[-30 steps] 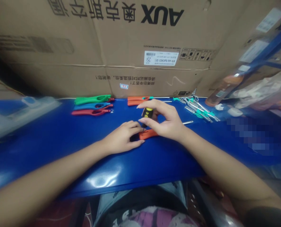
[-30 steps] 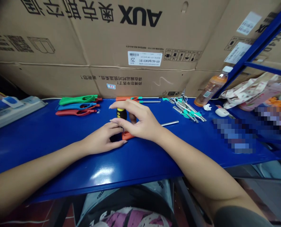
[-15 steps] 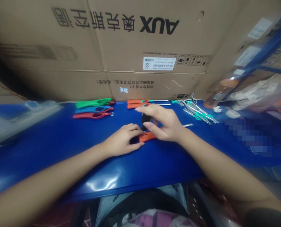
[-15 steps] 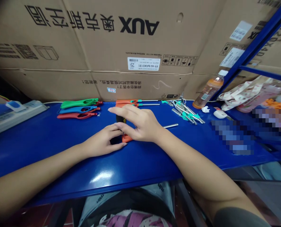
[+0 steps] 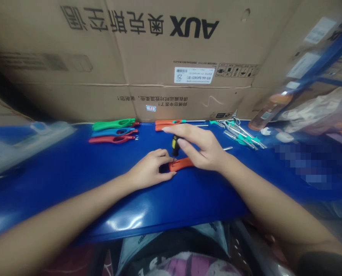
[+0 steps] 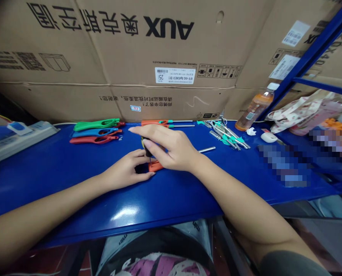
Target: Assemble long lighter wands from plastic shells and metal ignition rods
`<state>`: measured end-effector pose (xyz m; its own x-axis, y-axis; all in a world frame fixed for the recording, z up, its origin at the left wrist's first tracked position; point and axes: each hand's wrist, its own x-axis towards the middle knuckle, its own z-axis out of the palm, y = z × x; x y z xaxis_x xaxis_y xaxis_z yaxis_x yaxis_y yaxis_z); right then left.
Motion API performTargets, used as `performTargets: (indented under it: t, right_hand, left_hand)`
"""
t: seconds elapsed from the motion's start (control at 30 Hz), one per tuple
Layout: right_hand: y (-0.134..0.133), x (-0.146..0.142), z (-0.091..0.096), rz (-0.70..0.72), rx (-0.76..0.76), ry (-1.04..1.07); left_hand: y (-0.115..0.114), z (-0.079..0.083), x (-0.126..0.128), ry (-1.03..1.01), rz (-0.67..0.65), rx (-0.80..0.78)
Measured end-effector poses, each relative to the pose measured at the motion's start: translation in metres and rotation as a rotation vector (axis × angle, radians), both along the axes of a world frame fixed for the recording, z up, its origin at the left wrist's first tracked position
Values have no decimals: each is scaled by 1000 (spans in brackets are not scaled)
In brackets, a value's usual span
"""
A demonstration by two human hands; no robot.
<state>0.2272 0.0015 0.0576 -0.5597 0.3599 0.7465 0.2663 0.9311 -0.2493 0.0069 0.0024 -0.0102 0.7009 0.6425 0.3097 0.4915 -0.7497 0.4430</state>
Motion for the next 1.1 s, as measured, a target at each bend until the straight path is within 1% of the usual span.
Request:
performTargets:
  t: [0.07,0.13,0.27,0.33,0.53,0.73,0.87,0.97,1.03,1.1]
  right_hand:
    - [-4,-4,1,90,-115,25]
    - [-7,-10,-1,115,-142,79]
    - [-12,-18,-9,17,-3,114]
    - [-14,-20,-11,-19,30,113]
    - [-15,-20,-10,-104,7,148]
    - [-12,-20,-9,-105,10,196]
    - [-13,-21,-8,-113,-42,159]
    - [-13,-18,-2,-68,-89,140]
    - [-9,-13,3,-70,-156,184]
    - [-3,-5,9,-104,-260,309]
  left_hand:
    - [0,0,1,-18,-5,-7]
    - [0,0,1,-41,-5,-11]
    - [0,-3,1,-72,-4,-25]
    - [1,-4,1,-72,-10,-33]
    - [-1,-1,2,-45,11,-40]
    - [-2,2,2,-1,28,3]
    - [-2,4,3,16,12,40]
    - [-3,9,4,80,21,48]
    - [-4,15,4,151,45,53]
    - [-5,22,2,233,76,54]
